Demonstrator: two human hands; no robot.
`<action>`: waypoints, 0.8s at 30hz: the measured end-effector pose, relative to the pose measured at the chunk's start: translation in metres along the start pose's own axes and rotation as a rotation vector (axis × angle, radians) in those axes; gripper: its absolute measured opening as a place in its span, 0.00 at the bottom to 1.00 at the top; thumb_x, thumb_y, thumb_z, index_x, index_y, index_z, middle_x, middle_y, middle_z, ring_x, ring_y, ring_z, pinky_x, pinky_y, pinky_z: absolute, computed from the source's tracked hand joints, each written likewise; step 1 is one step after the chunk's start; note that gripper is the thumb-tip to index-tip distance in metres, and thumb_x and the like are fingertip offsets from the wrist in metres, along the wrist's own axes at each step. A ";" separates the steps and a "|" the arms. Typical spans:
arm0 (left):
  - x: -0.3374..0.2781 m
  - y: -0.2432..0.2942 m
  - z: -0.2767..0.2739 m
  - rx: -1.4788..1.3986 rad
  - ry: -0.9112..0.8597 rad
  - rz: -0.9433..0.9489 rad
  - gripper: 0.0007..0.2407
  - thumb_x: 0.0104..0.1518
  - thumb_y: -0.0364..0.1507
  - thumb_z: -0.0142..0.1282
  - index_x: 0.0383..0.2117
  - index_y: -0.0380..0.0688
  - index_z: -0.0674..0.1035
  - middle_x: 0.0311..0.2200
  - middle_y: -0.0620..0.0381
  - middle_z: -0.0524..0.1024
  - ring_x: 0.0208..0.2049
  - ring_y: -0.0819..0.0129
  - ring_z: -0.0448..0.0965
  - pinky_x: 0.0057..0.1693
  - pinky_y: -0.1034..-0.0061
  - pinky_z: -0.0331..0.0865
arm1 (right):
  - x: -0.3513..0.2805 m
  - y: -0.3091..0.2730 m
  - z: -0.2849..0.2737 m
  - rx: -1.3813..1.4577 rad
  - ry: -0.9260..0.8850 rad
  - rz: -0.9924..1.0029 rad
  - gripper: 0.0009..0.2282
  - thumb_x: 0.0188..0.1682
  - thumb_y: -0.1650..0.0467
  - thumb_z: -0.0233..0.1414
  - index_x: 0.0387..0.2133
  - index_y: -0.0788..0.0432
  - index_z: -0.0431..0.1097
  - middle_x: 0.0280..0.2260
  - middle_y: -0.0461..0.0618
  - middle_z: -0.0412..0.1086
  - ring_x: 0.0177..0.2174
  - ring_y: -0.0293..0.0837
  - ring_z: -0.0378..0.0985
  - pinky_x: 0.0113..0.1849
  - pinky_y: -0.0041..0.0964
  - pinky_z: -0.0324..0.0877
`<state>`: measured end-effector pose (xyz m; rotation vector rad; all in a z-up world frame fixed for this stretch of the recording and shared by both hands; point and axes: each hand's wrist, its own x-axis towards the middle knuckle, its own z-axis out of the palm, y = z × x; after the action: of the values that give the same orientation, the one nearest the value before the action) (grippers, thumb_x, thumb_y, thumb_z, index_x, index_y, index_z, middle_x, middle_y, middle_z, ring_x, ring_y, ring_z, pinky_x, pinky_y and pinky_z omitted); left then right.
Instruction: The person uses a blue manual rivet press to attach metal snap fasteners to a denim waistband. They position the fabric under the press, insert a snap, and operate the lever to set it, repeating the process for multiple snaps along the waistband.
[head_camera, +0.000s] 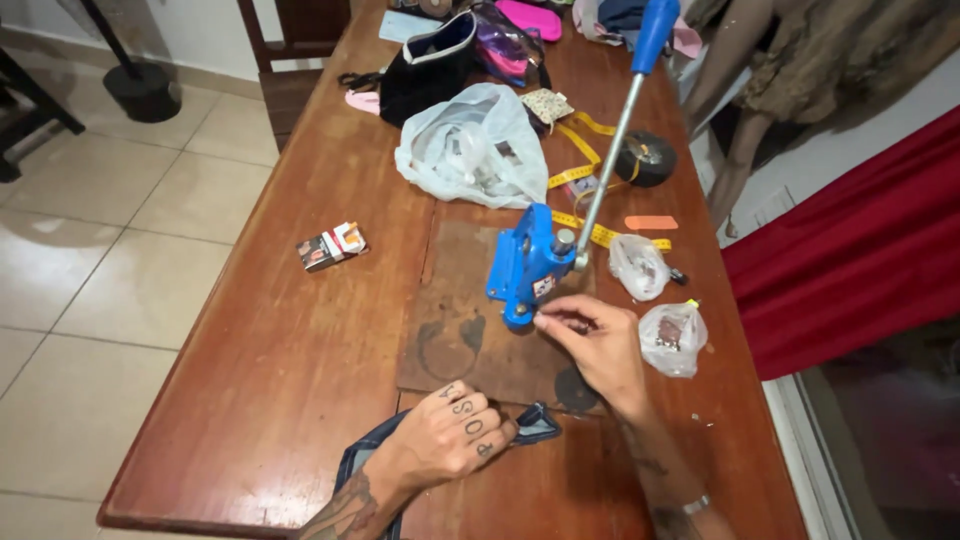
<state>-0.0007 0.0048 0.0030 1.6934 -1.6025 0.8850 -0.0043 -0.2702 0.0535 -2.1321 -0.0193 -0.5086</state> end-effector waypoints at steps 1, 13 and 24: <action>-0.001 0.001 0.000 0.004 0.002 -0.001 0.07 0.82 0.19 0.57 0.44 0.37 0.85 0.32 0.56 0.71 0.32 0.59 0.72 0.41 0.63 0.67 | 0.002 0.001 0.001 0.000 -0.003 -0.003 0.04 0.54 0.71 0.75 0.39 0.58 0.91 0.37 0.45 0.92 0.36 0.32 0.90 0.42 0.27 0.84; 0.000 0.003 -0.003 -0.044 -0.006 -0.034 0.12 0.85 0.20 0.52 0.39 0.38 0.83 0.31 0.56 0.70 0.32 0.58 0.70 0.41 0.62 0.63 | 0.008 0.056 0.030 0.099 0.041 0.122 0.06 0.52 0.71 0.78 0.35 0.61 0.92 0.30 0.42 0.79 0.33 0.30 0.75 0.34 0.30 0.68; -0.003 -0.002 -0.001 0.013 0.020 0.015 0.11 0.84 0.19 0.52 0.43 0.38 0.87 0.31 0.56 0.69 0.32 0.58 0.70 0.41 0.61 0.64 | -0.002 0.070 0.065 0.422 0.239 0.308 0.05 0.53 0.77 0.76 0.30 0.63 0.87 0.34 0.42 0.79 0.41 0.33 0.79 0.47 0.30 0.75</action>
<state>0.0011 0.0072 0.0009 1.6783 -1.6021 0.9184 0.0306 -0.2586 -0.0349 -1.6161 0.3059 -0.5194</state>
